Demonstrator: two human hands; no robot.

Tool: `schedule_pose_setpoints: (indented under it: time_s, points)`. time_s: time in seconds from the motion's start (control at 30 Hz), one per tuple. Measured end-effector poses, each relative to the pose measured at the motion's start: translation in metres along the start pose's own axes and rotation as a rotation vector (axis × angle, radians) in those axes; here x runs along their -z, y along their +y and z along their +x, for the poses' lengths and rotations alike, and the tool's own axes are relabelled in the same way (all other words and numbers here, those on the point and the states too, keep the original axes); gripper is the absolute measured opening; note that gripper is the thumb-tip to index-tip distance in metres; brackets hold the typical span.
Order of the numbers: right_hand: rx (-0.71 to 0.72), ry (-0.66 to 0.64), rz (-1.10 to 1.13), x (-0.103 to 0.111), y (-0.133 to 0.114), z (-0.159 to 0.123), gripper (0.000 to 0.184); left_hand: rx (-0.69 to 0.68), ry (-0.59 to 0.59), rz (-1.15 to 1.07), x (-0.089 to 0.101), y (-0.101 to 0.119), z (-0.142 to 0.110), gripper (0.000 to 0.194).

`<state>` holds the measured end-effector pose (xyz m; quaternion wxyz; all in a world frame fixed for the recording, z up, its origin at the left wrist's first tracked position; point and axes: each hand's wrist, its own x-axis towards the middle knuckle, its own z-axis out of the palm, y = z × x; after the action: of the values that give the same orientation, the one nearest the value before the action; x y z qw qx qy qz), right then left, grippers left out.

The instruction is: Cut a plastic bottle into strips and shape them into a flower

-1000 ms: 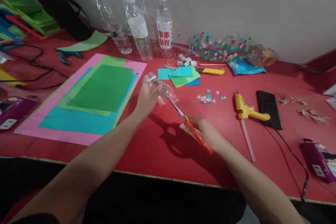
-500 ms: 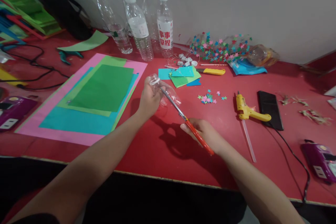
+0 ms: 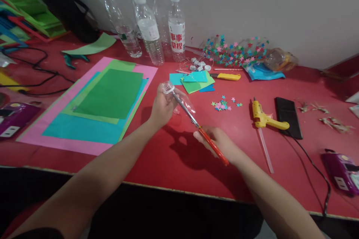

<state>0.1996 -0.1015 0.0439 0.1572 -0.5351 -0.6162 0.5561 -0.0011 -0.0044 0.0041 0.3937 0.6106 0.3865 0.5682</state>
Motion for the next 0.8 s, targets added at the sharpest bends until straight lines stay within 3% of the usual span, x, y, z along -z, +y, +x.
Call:
schedule_pose_setpoints:
  time_s: [0.8]
  points:
    - [-0.061,0.064,-0.045,-0.0010,-0.0050,-0.0023,0.049,0.066,0.012,-0.056,-0.0047,-0.0026,-0.0014,0.020]
